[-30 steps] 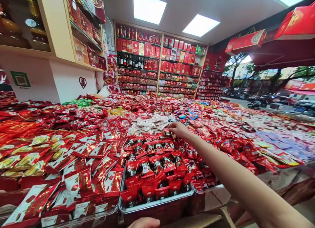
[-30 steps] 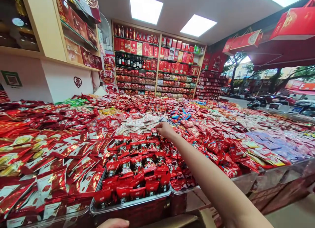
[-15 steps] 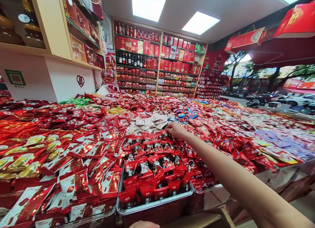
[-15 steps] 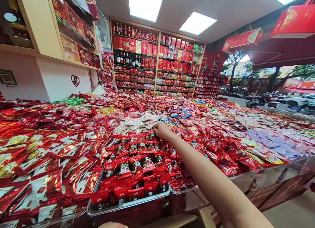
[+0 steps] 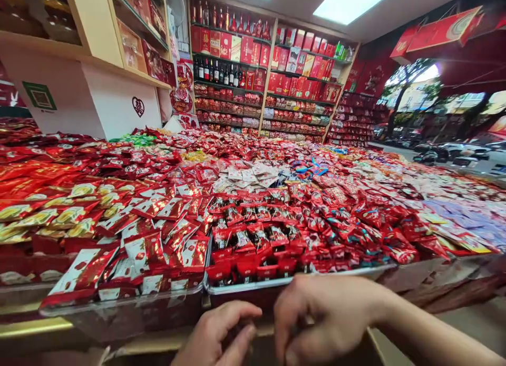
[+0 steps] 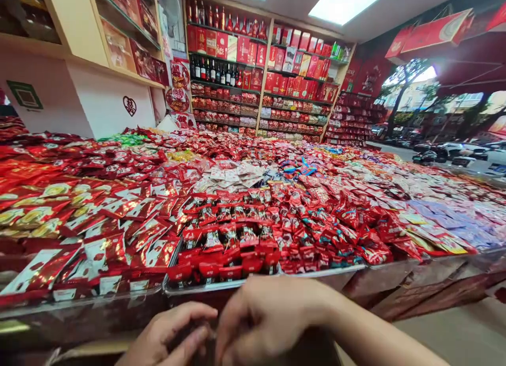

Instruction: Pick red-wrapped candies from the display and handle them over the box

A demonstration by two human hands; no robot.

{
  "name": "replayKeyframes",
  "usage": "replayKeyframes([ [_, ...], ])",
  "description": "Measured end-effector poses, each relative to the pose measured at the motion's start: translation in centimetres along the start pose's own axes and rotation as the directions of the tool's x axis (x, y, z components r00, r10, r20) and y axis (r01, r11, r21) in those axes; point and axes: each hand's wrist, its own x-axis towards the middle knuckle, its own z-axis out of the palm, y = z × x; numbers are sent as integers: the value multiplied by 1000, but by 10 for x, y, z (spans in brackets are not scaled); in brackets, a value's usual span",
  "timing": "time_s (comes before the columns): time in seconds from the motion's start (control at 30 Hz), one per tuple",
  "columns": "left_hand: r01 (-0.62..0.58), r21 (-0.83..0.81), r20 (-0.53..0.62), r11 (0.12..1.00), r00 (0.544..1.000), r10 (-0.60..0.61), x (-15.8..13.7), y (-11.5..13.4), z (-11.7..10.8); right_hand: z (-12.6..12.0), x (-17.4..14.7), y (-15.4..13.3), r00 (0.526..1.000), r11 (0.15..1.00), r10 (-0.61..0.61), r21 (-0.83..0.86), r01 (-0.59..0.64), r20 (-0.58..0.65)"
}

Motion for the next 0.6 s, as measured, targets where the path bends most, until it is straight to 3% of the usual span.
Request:
replayKeyframes([
  [0.07, 96, -33, 126, 995, 988, -91, 0, 13, -3, 57, 0, 14, 974, 996, 60, -79, -44, 220],
  [0.2, 246, -155, 306, 957, 933, -191, 5, 28, -11, 165, -1, 71, 879, 892, 440, -195, -407, 181],
  [0.27, 333, -143, 491, 932, 841, -226, 3, 30, -13, 203, -6, 94, 824, 841, 537, -196, -505, 178],
  [0.33, 416, 0, 647, 910, 693, -317, -7, 26, -11, 227, -10, 109, 773, 802, 596, -193, -565, 216],
  [0.37, 440, 115, 661, 891, 635, -399, -14, 20, -8, 235, -10, 114, 747, 785, 619, -190, -589, 241],
  [0.4, 449, 245, 626, 859, 604, -494, -24, 11, -4, 240, -9, 116, 721, 768, 640, -184, -613, 266],
  [0.43, 462, 372, 536, 805, 601, -593, -34, -1, 1, 244, -7, 117, 695, 749, 660, -178, -638, 285],
  [0.5, 524, 558, 324, 644, 577, -750, -57, -30, 12, 252, 2, 114, 657, 710, 698, -157, -686, 285],
  [0.6, 607, 642, 134, 469, 513, -848, -84, -73, 31, 262, 22, 104, 675, 694, 711, -42, -719, 200],
])
